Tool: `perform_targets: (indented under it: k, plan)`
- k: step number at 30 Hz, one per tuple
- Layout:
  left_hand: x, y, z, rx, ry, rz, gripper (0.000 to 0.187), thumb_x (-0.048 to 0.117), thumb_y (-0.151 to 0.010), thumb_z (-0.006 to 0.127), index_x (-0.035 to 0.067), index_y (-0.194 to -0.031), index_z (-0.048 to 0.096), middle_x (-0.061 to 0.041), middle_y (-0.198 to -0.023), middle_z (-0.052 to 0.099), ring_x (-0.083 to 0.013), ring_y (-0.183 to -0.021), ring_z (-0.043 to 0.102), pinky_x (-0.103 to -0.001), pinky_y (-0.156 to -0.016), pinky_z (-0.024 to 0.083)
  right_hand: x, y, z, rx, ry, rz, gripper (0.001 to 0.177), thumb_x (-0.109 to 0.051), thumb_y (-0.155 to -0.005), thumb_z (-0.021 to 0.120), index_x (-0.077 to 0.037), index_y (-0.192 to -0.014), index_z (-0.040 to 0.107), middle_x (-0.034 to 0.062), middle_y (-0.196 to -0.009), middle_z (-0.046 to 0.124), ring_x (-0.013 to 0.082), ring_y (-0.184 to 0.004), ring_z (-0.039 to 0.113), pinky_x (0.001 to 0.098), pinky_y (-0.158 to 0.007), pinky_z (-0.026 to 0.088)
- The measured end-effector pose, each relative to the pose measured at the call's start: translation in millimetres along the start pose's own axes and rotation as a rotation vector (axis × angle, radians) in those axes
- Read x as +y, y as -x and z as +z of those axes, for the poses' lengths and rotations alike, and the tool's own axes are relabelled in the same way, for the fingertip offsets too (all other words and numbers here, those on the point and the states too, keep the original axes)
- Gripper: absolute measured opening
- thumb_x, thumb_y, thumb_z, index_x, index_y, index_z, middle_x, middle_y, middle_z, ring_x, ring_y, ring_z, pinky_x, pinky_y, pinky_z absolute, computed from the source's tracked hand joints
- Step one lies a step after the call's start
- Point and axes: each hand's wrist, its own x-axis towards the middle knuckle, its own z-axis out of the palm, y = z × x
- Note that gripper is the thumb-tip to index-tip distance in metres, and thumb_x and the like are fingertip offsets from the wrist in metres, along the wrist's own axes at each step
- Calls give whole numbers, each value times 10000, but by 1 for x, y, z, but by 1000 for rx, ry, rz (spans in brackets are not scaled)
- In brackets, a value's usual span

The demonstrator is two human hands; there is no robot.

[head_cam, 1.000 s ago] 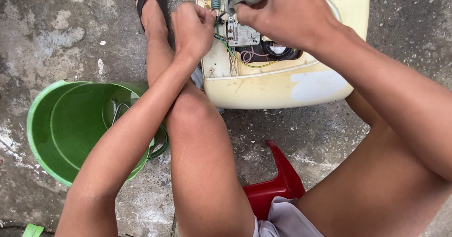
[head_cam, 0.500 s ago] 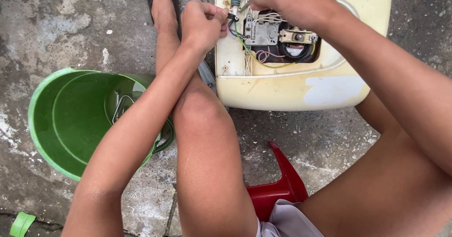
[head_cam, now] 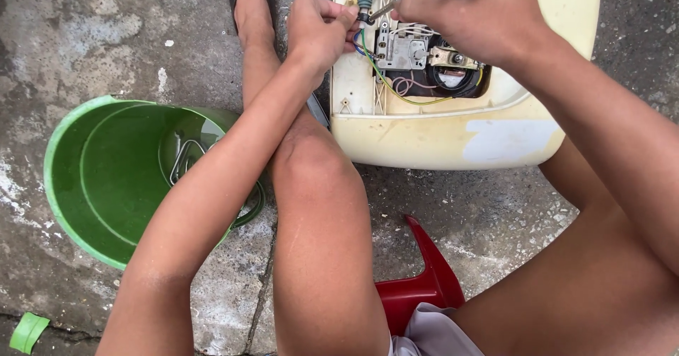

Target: Reconnecting electrical wires to a terminal block inside a water heater using a screwdriver.

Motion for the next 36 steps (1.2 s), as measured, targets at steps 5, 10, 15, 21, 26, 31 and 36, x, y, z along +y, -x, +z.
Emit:
perform_targets:
  k: [5, 10, 15, 21, 26, 31, 36]
  plan:
    - [3, -1, 1, 12, 0, -7, 152, 188, -914, 741, 54, -847, 771, -40, -750, 779, -70, -574, 694, -232, -524, 679, 6, -3, 2, 25, 47, -135, 149, -175, -956, 803, -239, -1070, 730, -112, -1021, 700, 30, -915, 598, 245, -827, 461]
    - [11, 13, -1, 19, -14, -49, 143, 164, -903, 747, 32, -912, 799, -71, -854, 801, -85, -675, 747, -210, -589, 711, 5, 3, 3, 12, 57, -96, 155, -154, -936, 775, -232, -1059, 720, -99, -992, 685, 38, -877, 594, 248, -797, 463]
    - [8, 3, -1, 13, 8, -26, 148, 173, -916, 734, 39, -868, 776, -49, -760, 783, -73, -592, 705, -221, -535, 683, 11, 2, 1, 39, 80, -71, 129, -238, -961, 799, -253, -1084, 763, -124, -1027, 729, 13, -924, 632, 227, -822, 475]
    - [0, 0, 2, 26, 70, -73, 137, 155, -908, 741, 35, -851, 773, -81, -772, 784, -87, -637, 743, -209, -524, 669, 11, 7, 4, 43, 25, -70, 121, -203, -973, 804, -235, -1079, 754, -116, -1033, 728, 6, -942, 635, 214, -850, 492]
    - [-3, -4, 1, 14, 67, -77, 175, 176, -915, 737, 53, -792, 754, -69, -761, 779, -87, -639, 743, -206, -525, 665, 10, 8, 6, 39, -1, -142, 126, -142, -992, 796, -197, -1081, 726, -81, -1021, 702, 30, -931, 623, 228, -865, 496]
    - [0, -2, 1, 5, 75, -100, 168, 171, -933, 724, 52, -816, 746, -70, -778, 778, -84, -649, 738, -203, -525, 660, 9, 10, 9, 37, -70, -232, 172, -23, -964, 777, -143, -1075, 723, -44, -1058, 713, 54, -978, 657, 228, -905, 525]
    - [-2, -3, 1, -2, 76, -84, 173, 173, -930, 722, 46, -819, 763, -68, -768, 773, -92, -627, 732, -207, -523, 663, 5, 12, 8, 40, 40, -324, 170, -40, -971, 767, -128, -1113, 736, -11, -1084, 722, 104, -1000, 671, 280, -895, 509]
